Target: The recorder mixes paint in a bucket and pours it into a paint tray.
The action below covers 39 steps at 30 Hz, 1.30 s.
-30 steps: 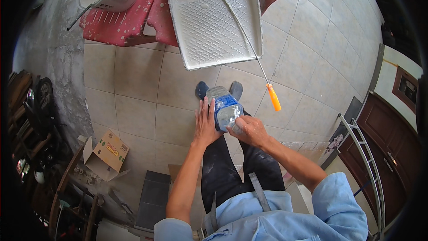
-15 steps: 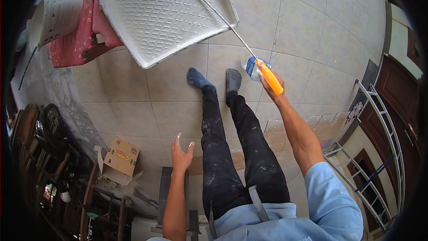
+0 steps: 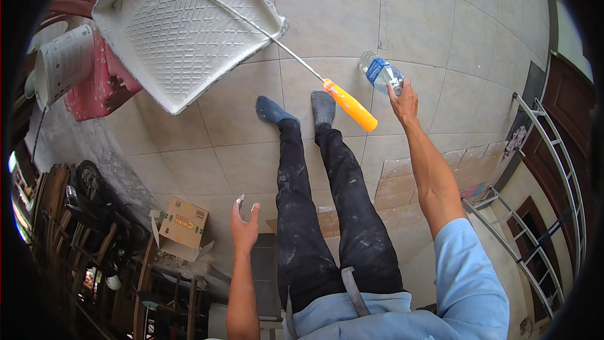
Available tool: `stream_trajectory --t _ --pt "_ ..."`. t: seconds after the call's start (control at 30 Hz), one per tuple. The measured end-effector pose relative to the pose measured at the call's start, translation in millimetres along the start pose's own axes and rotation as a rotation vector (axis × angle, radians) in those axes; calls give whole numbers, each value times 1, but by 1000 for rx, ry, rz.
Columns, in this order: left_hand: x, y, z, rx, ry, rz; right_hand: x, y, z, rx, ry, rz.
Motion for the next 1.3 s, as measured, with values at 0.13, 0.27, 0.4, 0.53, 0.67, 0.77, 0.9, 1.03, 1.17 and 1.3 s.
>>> stream_trajectory --t 0.13,0.27,0.4,0.53,0.67,0.77,0.9,1.03,1.17,1.3 --pt "-3 -9 0 15 3 19 8 -11 4 32 56 -74" --pt "-1 -29 -6 10 24 8 12 -19 8 16 78 -34" --pt "-3 -38 2 -29 19 -34 3 -12 15 20 109 -172" --pt "-15 -57 25 -87 -67 -88 -24 37 49 167 -59 -40" --pt "-5 -69 64 -264 -164 -148 -69 123 55 470 273 278" --pt "16 -112 106 -310 -239 -253 -111 185 58 526 581 285" --pt "58 -171 162 -347 -302 -355 -130 231 58 331 601 331" --pt "105 -208 194 -478 -253 -395 -142 245 48 292 659 224" --pt "145 -222 202 -559 -109 -327 -183 283 58 299 650 283" --pt "158 -230 202 -524 -97 -278 -224 313 79 317 610 155"
Point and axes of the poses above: each hand's wrist, its own x-axis towards the middle knuckle, its own z-axis out of the back of the hand, y = z × x, the point moved 10 cm from there along x, towards the middle knuckle, and after that the axes turned 15 degrees about y, right-handed, at the moved point
